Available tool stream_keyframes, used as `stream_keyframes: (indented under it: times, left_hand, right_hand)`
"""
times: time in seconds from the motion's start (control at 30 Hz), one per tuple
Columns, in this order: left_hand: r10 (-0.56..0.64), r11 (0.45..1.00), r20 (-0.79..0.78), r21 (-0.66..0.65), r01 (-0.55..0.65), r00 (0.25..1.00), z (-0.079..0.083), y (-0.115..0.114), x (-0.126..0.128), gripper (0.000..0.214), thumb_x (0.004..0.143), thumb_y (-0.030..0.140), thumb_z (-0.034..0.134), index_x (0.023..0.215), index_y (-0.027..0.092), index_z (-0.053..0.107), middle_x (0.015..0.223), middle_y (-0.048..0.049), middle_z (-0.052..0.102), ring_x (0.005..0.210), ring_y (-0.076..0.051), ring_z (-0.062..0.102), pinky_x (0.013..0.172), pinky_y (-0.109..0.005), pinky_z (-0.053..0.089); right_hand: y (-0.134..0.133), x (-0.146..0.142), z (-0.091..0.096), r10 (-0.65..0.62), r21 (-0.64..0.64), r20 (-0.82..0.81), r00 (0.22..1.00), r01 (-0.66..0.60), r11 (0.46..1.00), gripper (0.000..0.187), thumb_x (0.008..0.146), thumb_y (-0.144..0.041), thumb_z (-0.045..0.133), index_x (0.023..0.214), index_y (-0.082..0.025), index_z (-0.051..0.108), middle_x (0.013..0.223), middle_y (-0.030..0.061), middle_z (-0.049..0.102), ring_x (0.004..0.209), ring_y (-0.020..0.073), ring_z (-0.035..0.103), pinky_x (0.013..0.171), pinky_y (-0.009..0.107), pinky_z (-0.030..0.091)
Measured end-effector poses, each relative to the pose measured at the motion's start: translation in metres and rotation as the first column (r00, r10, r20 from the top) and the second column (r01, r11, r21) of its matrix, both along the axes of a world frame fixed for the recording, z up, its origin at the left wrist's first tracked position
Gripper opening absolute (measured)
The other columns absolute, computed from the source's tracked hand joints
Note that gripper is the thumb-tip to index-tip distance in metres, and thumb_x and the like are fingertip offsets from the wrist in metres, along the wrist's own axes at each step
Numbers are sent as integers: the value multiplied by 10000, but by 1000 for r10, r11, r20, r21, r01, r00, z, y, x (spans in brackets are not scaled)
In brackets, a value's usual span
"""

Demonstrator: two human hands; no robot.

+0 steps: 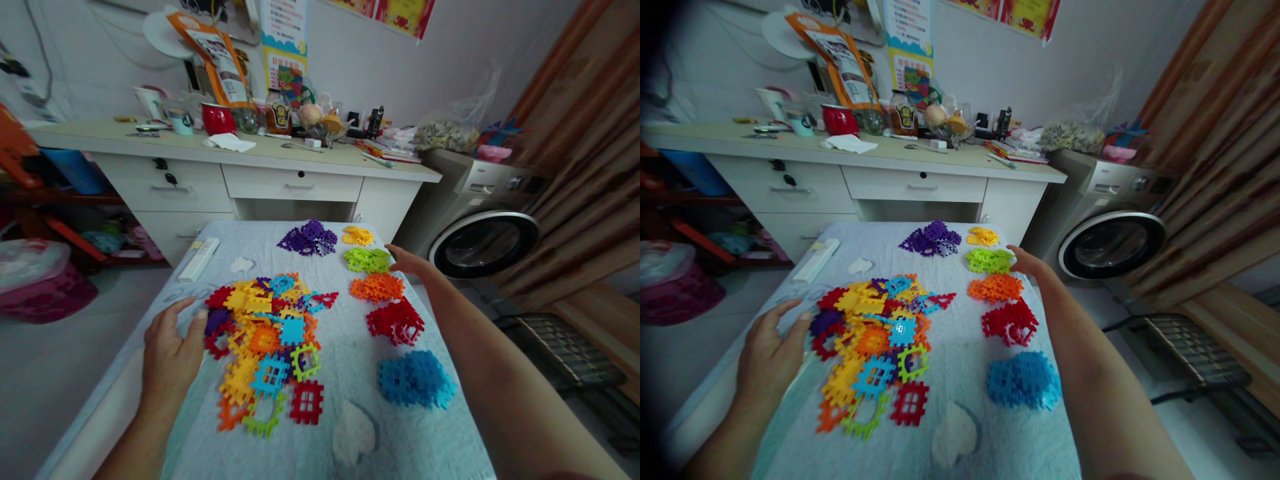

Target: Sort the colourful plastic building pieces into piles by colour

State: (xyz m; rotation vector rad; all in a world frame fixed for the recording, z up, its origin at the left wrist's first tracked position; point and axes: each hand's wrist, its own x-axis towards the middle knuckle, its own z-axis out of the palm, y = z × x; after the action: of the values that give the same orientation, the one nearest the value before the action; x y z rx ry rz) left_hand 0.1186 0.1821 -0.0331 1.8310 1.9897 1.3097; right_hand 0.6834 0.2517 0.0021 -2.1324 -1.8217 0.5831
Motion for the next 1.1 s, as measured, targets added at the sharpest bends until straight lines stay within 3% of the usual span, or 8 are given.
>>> stream_keyframes:
  times: [0.17, 0.47, 0.87, 1.1]
  left_hand:
    - [-11, 1000, 9, -5, 11, 1000, 0, -2, 0, 520, 843, 558, 462, 1210, 211, 589, 1223, -106, 612, 1217, -303, 540, 1088, -501, 393]
    - [11, 999, 25, -32, -10, 1000, 5, -4, 2, 532, 837, 563, 460, 1205, 203, 594, 1230, -115, 610, 1222, -305, 537, 1092, -496, 385]
    - [-10, 1000, 15, -20, 10, 1000, 2, -4, 1, 509, 856, 554, 455, 1215, 214, 577, 1217, -105, 610, 1215, -293, 532, 1087, -471, 391]
    - [-44, 999, 24, -12, 45, 999, 3, -4, 6, 483, 851, 537, 444, 1171, 202, 582, 1202, -114, 602, 1219, -292, 516, 1111, -485, 360]
  right_hand:
    - [-7, 12, -9, 8, -61, 44, 999, -5, 998, 969, 611, -90, 779, 1484, -183, 370, 1517, 159, 401, 1339, 303, 460, 1115, 401, 377]
    - [3, 12, -26, -20, -11, 26, 999, 20, 1000, 899, 643, -173, 802, 1455, -207, 419, 1486, 156, 443, 1311, 317, 492, 1107, 426, 388]
    - [0, -5, -18, -42, 76, 51, 998, 38, 996, 729, 702, -162, 760, 1379, -160, 490, 1406, 150, 531, 1283, 277, 515, 1088, 400, 393]
    - [-10, -12, -7, -31, 94, 18, 999, 29, 995, 737, 709, -166, 754, 1390, -159, 472, 1341, 154, 581, 1182, 270, 579, 1037, 410, 430]
